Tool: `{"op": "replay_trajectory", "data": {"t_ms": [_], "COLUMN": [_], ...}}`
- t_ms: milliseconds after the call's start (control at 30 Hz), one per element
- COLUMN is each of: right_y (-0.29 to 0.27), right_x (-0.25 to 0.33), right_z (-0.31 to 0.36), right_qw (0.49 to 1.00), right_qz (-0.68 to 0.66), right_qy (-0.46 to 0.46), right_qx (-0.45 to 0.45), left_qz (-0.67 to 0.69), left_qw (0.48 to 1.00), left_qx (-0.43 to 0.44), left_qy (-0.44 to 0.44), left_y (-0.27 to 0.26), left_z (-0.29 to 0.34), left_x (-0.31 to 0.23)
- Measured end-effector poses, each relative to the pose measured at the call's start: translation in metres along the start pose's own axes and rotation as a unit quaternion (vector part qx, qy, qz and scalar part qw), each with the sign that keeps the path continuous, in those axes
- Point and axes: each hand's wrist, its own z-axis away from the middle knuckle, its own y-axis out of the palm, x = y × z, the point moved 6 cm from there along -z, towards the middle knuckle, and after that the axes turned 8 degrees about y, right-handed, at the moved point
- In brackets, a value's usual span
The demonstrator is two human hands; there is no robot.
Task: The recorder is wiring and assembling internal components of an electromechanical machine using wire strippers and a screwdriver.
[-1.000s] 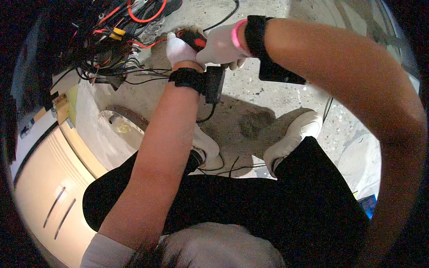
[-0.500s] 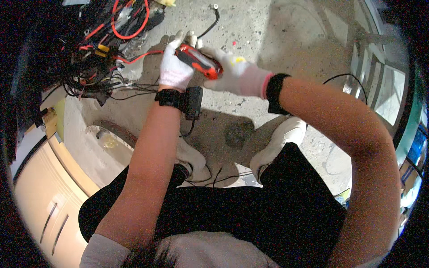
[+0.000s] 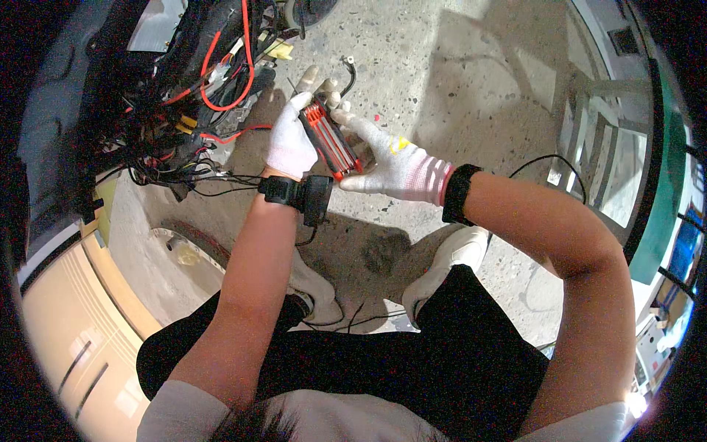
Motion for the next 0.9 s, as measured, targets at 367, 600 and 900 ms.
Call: {"op": "replay_trajectory", "data": {"t_ms": [367, 600, 900], "right_y": [0.003, -0.01, -0.035], "right_x": [-0.01, -0.015, -0.029], "right_z": [0.005, -0.001, -0.008], "right_qw": [0.989, 0.992, 0.969], "right_qz": [0.078, 0.017, 0.064], "right_qy": [0.034, 0.073, 0.198], "right_qx": [-0.12, -0.105, -0.135], "left_qz": [0.101, -0.015, 0.156], "left_qw": [0.988, 0.998, 0.987], "left_qx": [0.115, 0.042, 0.03], "left_qy": [0.035, 0.04, -0.028], "left_y": [0.032, 0.028, 0.035], "left_z": [-0.002, -0.018, -0.015], "left_x": [-0.002, 0.003, 0.03]}}
